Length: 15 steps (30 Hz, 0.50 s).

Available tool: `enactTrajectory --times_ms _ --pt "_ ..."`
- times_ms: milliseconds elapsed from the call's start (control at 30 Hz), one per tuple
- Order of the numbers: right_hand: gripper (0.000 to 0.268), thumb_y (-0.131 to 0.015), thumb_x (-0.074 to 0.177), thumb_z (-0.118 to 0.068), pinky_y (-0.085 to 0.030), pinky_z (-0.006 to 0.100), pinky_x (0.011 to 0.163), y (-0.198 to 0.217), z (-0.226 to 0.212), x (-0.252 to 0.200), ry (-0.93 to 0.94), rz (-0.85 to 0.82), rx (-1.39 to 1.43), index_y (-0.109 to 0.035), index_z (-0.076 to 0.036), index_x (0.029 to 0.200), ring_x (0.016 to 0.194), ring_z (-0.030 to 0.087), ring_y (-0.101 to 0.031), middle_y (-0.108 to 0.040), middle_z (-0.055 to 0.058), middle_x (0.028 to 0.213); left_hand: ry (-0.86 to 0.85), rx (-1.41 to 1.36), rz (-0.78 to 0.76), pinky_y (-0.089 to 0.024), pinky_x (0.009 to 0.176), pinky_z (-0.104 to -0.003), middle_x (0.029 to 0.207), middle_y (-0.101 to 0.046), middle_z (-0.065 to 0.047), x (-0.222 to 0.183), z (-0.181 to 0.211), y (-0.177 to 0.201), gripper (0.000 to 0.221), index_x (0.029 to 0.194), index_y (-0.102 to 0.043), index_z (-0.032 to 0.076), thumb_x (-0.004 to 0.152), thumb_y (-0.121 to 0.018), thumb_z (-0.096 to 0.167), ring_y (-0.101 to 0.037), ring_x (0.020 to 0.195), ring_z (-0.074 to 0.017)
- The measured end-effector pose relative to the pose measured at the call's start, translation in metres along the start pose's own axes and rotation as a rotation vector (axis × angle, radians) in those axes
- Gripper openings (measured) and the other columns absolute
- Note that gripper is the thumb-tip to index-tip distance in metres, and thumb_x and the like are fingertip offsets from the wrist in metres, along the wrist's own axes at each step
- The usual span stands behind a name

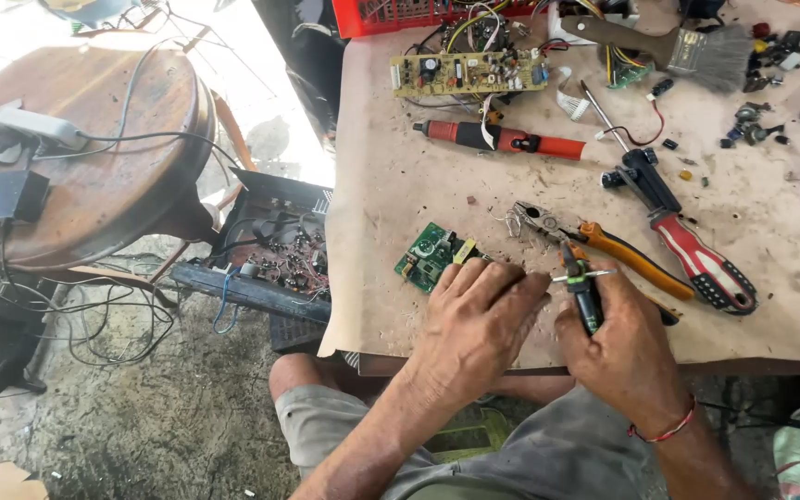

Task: Repairing a circuit board by stripping wires with pliers and manipulating electronic components.

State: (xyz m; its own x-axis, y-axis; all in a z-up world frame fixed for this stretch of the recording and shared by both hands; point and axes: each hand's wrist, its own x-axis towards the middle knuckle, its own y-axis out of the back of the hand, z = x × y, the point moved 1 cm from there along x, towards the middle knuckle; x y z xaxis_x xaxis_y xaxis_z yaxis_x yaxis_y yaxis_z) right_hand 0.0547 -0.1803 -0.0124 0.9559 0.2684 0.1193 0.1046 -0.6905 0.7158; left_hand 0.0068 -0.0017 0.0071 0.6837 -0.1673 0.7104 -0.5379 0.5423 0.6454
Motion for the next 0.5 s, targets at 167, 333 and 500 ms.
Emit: enactTrajectory --times_ms 167,333,500 --pt "0.021 -0.06 0.09 -0.019 -0.044 0.046 0.067 -0.001 0.013 -0.003 0.085 -0.009 -0.02 -0.056 -0.006 0.106 0.071 0.032 -0.056 -0.054 0.011 0.079 -0.023 -0.019 -0.104 -0.045 0.076 -0.043 0.099 -0.058 -0.012 0.002 0.002 -0.003 0.012 0.113 -0.061 0.004 0.101 -0.062 0.001 -0.053 0.084 -0.0301" --pt "0.063 -0.062 0.081 -0.013 -0.047 0.047 0.102 0.017 -0.007 -0.003 0.234 -0.018 -0.202 -0.052 -0.002 0.142 0.132 0.035 -0.055 -0.06 0.015 0.137 -0.063 0.125 -0.19 -0.043 0.07 -0.04 0.093 -0.055 -0.012 0.005 0.009 -0.001 0.011 0.107 -0.061 0.001 0.098 -0.056 -0.004 -0.051 0.079 -0.028" --pt "0.085 -0.07 0.076 -0.013 -0.046 0.043 0.105 0.029 -0.002 0.004 0.406 -0.032 -0.393 -0.041 0.004 0.155 0.124 0.033 -0.059 -0.059 0.019 0.14 0.196 -0.193 -0.381 -0.044 0.075 -0.045 0.091 -0.056 -0.018 -0.004 0.01 -0.003 0.018 0.104 -0.058 0.0 0.09 -0.048 -0.005 -0.052 0.081 -0.0355"
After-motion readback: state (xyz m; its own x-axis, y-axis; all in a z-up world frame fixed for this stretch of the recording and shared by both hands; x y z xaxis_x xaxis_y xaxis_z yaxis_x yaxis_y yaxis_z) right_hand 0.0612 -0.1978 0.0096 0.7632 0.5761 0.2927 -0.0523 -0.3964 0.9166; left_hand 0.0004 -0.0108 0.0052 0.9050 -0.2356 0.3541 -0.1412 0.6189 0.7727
